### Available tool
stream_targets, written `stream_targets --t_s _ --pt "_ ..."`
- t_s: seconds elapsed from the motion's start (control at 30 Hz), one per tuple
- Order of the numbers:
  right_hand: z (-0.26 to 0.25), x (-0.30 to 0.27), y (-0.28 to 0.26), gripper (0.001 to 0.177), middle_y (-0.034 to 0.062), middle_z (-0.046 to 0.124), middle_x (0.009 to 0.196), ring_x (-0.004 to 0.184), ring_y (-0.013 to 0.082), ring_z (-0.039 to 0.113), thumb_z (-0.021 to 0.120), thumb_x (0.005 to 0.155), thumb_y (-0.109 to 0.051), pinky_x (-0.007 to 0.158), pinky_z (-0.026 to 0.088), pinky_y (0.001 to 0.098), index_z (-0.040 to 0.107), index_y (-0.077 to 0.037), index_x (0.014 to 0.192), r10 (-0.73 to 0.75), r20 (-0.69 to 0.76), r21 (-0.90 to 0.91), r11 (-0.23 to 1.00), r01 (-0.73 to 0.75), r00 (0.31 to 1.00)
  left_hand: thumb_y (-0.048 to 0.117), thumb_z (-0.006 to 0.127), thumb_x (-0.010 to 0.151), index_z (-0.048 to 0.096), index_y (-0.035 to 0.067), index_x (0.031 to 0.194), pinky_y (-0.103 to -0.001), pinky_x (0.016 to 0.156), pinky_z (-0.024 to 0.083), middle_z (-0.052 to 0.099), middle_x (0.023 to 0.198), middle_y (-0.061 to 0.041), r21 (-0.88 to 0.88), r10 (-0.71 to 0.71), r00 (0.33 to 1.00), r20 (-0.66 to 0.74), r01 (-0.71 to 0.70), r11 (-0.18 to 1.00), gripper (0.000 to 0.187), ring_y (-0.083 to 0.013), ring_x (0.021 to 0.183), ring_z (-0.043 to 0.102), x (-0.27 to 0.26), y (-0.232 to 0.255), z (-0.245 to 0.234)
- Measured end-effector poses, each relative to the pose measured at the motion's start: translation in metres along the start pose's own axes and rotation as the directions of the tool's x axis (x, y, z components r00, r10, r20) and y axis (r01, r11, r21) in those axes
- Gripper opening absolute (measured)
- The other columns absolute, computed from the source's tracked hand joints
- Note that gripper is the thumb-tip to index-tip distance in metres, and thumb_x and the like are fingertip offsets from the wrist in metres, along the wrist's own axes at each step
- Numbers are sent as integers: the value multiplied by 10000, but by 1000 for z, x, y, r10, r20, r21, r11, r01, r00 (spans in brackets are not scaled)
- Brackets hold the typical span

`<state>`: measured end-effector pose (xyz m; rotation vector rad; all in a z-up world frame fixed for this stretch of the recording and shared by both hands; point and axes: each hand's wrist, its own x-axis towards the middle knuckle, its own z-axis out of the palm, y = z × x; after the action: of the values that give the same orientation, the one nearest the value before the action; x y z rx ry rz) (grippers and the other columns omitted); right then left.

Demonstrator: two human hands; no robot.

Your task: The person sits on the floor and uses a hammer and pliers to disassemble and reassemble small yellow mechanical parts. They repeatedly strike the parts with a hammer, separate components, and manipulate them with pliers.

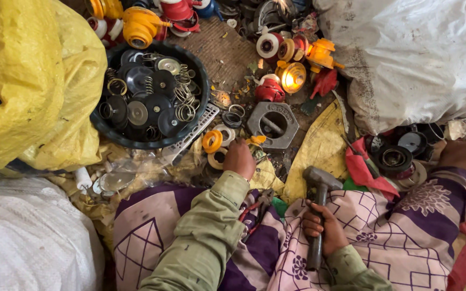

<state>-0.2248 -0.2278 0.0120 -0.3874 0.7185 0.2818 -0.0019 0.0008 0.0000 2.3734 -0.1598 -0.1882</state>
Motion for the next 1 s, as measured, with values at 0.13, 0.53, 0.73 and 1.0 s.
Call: stream_targets --t_s 0.13,0.53,0.73,1.0 --pt "8 -2 -2 140 -55 395 609 448 46 362 586 958 -201 384 317 209 601 -132 1079 -9 -42 -13 1000 8 999 56 725 830 641 -21 1075 -476 864 559 660 1125 -257 5 -7 1000 16 7 1000 270 -420 1024 665 -1 7 -13" --pt "-1 2 0 110 -56 391 605 452 55 358 601 947 -217 403 318 220 552 -126 983 -27 -67 -84 996 22 997 137 667 814 737 56 857 -519 733 577 734 911 -194 164 189 951 246 -233 959 116 -407 868 717 -81 22 -15" --pt "-16 19 6 192 -39 411 585 464 102 411 624 932 -204 423 360 263 512 -134 792 -114 -120 -126 987 99 986 247 598 866 796 106 963 -511 831 594 744 1022 -191 376 -36 911 410 -133 917 262 -394 980 731 -106 -10 27" --pt "-17 18 23 254 101 548 586 499 276 544 630 942 -276 514 503 412 571 -73 801 -133 -154 -235 967 95 979 648 634 867 783 74 1013 -482 864 556 749 992 -204 300 -23 818 575 -185 936 611 -375 961 722 -119 14 -19"
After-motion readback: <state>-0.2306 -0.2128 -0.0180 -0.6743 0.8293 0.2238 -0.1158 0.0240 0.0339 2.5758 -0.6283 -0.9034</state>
